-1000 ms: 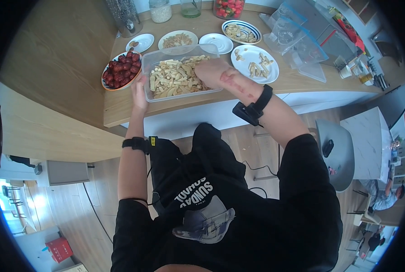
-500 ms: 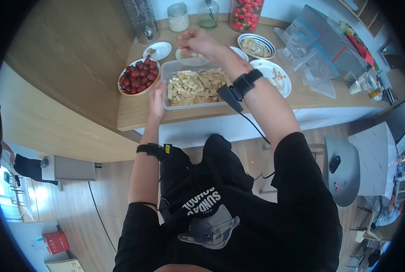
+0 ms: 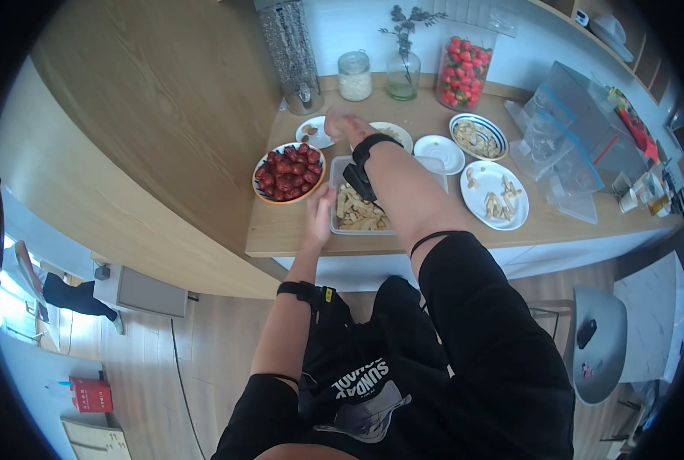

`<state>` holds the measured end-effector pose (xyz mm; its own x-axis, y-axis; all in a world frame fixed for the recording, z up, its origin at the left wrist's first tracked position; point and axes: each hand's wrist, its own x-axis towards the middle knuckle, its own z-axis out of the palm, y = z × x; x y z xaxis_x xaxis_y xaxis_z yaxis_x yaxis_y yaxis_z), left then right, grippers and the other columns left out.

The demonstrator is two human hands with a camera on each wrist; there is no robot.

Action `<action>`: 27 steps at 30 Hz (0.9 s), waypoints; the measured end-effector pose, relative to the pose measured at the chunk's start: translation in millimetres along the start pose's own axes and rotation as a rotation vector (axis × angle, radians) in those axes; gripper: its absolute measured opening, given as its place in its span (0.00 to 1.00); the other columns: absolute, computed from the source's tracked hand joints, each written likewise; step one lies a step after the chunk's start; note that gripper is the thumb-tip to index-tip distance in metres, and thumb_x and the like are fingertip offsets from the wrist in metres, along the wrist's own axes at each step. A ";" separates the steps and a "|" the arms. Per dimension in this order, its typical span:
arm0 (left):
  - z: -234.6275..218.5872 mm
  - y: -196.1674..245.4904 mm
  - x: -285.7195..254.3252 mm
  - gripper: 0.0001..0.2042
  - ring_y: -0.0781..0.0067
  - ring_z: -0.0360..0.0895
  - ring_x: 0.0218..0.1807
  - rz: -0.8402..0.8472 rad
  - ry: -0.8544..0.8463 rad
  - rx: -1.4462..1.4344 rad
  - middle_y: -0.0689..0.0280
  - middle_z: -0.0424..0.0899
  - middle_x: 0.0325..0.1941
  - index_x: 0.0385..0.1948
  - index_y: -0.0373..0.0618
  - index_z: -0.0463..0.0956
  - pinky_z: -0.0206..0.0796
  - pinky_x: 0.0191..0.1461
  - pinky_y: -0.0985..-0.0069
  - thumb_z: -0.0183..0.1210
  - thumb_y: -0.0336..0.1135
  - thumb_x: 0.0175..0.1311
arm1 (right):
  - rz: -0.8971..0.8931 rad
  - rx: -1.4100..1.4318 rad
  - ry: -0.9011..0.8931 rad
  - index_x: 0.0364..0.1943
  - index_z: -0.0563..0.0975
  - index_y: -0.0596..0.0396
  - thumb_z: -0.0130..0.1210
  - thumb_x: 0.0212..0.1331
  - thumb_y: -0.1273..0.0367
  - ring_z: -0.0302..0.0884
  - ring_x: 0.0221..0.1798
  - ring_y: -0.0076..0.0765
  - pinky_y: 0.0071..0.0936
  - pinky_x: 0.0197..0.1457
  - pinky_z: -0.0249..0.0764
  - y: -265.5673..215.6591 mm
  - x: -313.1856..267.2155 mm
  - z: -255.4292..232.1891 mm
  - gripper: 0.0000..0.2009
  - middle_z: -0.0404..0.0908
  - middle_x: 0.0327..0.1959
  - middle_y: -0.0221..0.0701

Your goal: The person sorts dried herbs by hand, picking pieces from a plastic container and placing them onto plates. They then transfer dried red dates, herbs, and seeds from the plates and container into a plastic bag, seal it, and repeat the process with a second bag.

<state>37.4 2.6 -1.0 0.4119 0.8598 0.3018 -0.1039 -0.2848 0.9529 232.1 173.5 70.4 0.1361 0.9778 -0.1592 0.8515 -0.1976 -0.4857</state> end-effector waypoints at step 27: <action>1.0 2.9 -5.6 0.22 0.73 0.79 0.53 -0.063 -0.016 -0.144 0.57 0.83 0.53 0.62 0.33 0.71 0.68 0.58 0.76 0.56 0.36 0.71 | -0.200 -0.366 -0.190 0.48 0.78 0.61 0.62 0.53 0.66 0.83 0.43 0.45 0.36 0.49 0.76 82.6 -255.7 -30.7 0.19 0.84 0.40 0.42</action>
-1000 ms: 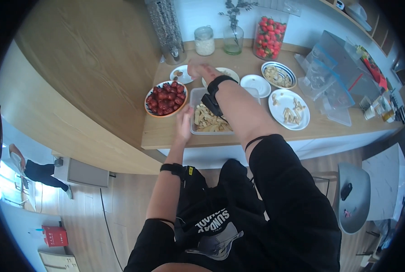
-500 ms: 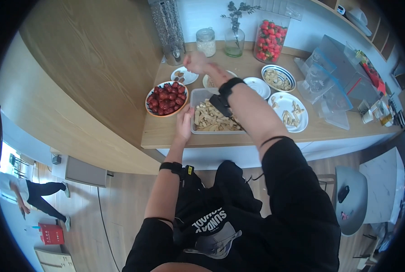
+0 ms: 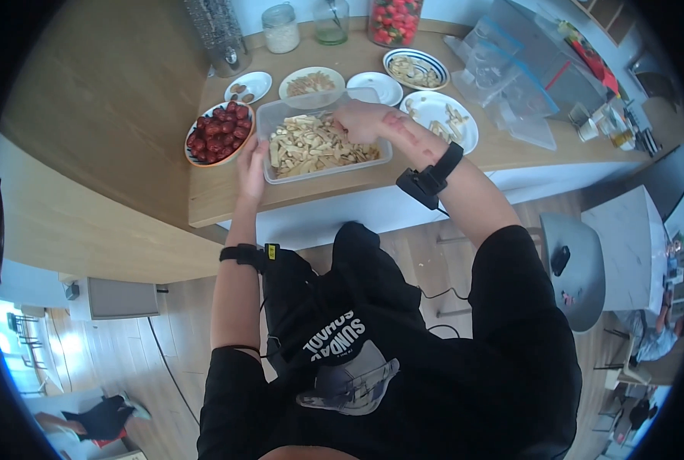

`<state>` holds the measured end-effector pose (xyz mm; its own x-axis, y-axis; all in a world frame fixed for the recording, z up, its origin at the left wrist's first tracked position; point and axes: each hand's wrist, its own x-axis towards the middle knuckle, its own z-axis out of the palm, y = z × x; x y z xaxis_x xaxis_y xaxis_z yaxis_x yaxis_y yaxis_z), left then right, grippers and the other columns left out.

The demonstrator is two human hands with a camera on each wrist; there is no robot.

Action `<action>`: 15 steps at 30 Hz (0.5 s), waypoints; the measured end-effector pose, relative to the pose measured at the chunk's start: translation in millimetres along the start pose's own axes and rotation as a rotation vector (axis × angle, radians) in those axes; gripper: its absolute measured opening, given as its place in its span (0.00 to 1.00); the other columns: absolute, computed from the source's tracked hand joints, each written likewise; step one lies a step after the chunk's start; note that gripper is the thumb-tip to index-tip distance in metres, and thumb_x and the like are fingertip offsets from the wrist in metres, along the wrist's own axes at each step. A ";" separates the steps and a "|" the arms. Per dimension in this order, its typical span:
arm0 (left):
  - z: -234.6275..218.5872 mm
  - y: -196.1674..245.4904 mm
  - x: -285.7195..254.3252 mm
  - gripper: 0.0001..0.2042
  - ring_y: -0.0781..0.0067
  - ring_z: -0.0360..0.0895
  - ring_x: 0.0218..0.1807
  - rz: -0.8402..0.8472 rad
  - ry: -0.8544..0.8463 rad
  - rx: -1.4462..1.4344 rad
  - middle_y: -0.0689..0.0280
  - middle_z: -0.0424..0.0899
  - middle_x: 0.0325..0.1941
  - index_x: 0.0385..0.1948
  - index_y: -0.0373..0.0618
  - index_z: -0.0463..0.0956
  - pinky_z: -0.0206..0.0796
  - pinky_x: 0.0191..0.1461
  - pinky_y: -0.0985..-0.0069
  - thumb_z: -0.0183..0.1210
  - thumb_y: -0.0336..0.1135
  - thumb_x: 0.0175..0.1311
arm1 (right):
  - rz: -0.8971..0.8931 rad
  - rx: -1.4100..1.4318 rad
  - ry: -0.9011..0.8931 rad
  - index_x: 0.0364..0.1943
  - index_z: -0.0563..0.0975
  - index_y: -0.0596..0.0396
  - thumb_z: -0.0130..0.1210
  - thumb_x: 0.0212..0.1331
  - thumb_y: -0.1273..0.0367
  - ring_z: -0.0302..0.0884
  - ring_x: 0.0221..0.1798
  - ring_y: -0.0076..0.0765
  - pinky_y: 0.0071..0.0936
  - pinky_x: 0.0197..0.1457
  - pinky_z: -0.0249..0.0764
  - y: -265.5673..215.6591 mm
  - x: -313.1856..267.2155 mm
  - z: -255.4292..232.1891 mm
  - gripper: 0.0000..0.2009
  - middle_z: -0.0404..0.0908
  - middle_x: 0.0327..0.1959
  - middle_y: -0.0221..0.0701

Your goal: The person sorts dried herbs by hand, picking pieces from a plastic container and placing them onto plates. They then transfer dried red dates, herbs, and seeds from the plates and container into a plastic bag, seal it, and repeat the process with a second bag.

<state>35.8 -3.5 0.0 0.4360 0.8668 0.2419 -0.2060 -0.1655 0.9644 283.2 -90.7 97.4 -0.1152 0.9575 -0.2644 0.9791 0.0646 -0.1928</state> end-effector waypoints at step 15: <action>-3.0 -13.6 3.7 0.21 0.73 0.78 0.53 0.016 0.012 -0.044 0.58 0.82 0.54 0.61 0.31 0.70 0.67 0.58 0.76 0.54 0.34 0.71 | -0.076 0.235 0.257 0.49 0.76 0.60 0.64 0.56 0.60 0.82 0.40 0.47 0.38 0.45 0.75 -5.2 -14.3 32.0 0.21 0.83 0.34 0.42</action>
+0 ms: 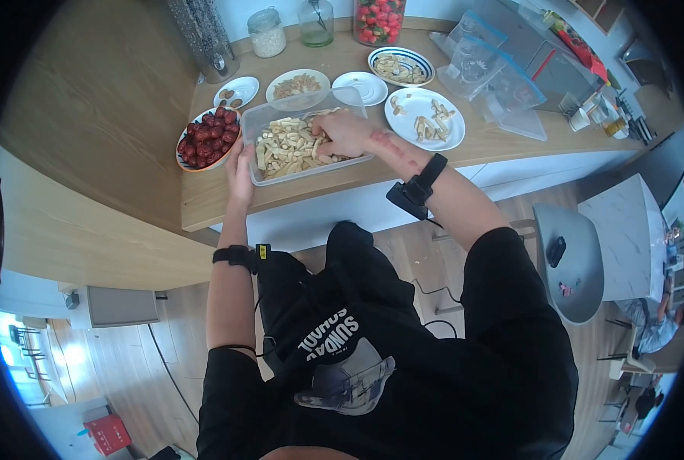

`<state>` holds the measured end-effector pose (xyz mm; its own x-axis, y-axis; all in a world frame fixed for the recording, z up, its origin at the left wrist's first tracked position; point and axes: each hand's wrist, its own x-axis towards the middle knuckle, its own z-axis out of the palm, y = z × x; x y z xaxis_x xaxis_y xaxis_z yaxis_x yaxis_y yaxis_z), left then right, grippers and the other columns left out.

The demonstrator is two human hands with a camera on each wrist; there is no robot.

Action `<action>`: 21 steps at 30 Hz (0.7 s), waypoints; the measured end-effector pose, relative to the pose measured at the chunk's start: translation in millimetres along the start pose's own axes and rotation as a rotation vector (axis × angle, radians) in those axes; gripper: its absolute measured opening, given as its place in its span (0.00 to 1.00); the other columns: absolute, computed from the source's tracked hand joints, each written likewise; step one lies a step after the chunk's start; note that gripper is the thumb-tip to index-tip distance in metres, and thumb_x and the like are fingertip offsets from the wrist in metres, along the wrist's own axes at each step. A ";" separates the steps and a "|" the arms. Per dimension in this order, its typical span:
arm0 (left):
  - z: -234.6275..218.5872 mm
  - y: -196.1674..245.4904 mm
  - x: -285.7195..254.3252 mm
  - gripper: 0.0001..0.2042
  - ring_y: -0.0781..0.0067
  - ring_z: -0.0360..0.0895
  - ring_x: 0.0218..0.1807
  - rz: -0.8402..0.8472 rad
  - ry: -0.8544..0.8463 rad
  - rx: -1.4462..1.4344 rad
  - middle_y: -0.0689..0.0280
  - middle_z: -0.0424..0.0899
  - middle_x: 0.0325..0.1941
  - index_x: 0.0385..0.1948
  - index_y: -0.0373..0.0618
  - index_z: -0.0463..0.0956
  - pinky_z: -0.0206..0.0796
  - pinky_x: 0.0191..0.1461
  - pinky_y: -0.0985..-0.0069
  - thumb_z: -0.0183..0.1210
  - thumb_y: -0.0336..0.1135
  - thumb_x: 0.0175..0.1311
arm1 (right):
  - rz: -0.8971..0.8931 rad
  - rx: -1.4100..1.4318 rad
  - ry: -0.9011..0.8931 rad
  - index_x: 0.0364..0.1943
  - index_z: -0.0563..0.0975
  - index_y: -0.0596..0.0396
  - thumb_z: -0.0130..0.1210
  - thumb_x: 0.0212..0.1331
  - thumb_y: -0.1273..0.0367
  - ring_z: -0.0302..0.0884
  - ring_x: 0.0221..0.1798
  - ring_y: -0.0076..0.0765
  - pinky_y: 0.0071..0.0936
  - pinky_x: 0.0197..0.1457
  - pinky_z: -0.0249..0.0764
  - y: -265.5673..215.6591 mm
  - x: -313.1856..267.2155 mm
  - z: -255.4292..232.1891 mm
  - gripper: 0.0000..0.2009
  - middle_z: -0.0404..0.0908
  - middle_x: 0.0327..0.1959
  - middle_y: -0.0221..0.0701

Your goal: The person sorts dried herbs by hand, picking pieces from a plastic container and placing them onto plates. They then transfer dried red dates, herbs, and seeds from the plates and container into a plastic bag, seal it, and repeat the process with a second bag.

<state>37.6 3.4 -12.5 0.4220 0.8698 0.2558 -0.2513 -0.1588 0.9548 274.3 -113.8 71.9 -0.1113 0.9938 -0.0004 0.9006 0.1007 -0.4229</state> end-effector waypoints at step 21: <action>1.3 3.3 -0.7 0.21 0.76 0.76 0.47 0.061 0.030 0.050 0.62 0.83 0.47 0.58 0.32 0.72 0.67 0.53 0.78 0.55 0.37 0.70 | 0.071 0.269 0.298 0.45 0.80 0.62 0.59 0.62 0.66 0.86 0.39 0.47 0.39 0.47 0.79 -7.2 -20.1 -5.6 0.13 0.86 0.35 0.46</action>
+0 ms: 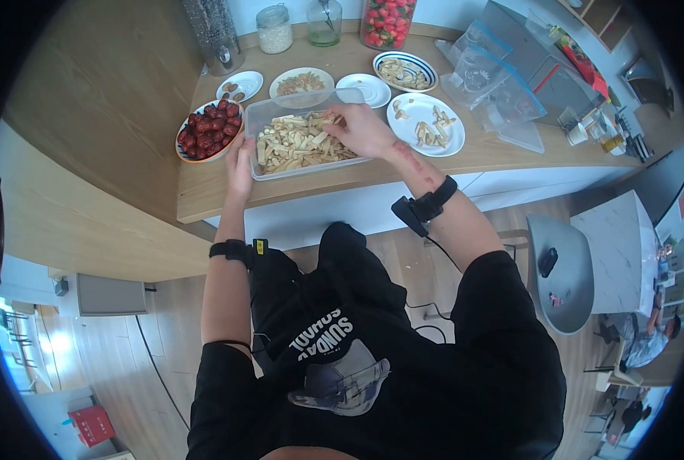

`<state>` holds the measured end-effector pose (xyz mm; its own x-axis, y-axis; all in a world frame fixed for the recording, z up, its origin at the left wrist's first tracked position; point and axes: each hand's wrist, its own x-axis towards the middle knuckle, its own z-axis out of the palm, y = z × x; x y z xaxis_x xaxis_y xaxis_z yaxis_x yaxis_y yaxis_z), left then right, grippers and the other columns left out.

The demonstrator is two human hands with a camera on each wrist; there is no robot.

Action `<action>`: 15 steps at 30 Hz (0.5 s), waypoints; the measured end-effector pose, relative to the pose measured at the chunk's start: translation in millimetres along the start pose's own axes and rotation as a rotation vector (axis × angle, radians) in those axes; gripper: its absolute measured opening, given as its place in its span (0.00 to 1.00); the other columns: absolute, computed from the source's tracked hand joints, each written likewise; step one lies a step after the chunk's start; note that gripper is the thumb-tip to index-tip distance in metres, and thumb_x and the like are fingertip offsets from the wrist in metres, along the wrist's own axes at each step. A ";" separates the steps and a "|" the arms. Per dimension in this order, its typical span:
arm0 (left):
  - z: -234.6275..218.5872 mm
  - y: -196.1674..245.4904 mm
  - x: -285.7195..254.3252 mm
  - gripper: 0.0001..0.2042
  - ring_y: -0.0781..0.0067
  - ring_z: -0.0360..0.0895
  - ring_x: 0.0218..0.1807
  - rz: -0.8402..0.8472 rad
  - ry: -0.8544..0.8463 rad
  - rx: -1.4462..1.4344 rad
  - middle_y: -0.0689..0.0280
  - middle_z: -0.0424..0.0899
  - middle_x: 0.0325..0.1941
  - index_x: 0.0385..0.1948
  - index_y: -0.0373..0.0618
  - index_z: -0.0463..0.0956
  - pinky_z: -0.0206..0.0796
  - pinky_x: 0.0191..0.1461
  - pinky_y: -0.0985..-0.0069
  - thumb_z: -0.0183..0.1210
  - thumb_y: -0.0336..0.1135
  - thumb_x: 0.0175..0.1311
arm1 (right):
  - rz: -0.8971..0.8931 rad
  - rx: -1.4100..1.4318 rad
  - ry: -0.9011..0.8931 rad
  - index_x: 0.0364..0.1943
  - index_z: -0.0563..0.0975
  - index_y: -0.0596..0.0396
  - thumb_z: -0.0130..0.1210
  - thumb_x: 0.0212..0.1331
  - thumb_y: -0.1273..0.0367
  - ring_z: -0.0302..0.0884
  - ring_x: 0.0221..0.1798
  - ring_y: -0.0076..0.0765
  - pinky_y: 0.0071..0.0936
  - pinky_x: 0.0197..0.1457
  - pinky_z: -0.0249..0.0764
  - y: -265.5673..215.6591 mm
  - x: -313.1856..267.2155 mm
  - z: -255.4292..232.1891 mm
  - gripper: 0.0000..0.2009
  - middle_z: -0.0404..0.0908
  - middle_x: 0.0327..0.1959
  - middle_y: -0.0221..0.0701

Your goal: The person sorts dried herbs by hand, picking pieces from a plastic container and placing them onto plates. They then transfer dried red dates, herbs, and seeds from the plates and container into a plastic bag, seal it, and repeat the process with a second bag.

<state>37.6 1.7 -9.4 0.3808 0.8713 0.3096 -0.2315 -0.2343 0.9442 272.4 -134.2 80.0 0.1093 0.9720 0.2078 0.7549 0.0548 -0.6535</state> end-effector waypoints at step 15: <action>1.0 0.5 -1.9 0.20 0.77 0.78 0.47 0.034 -0.014 -0.051 0.60 0.83 0.50 0.59 0.30 0.71 0.68 0.53 0.79 0.55 0.34 0.70 | 0.170 -0.590 -0.333 0.43 0.77 0.66 0.54 0.64 0.62 0.82 0.45 0.57 0.43 0.50 0.78 -17.3 5.8 -1.8 0.16 0.83 0.37 0.52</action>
<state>37.6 -0.6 -9.3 0.3847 0.8568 0.3433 -0.2896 -0.2411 0.9263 261.2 -129.9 93.9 0.1245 0.9796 -0.1578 0.9803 -0.1460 -0.1327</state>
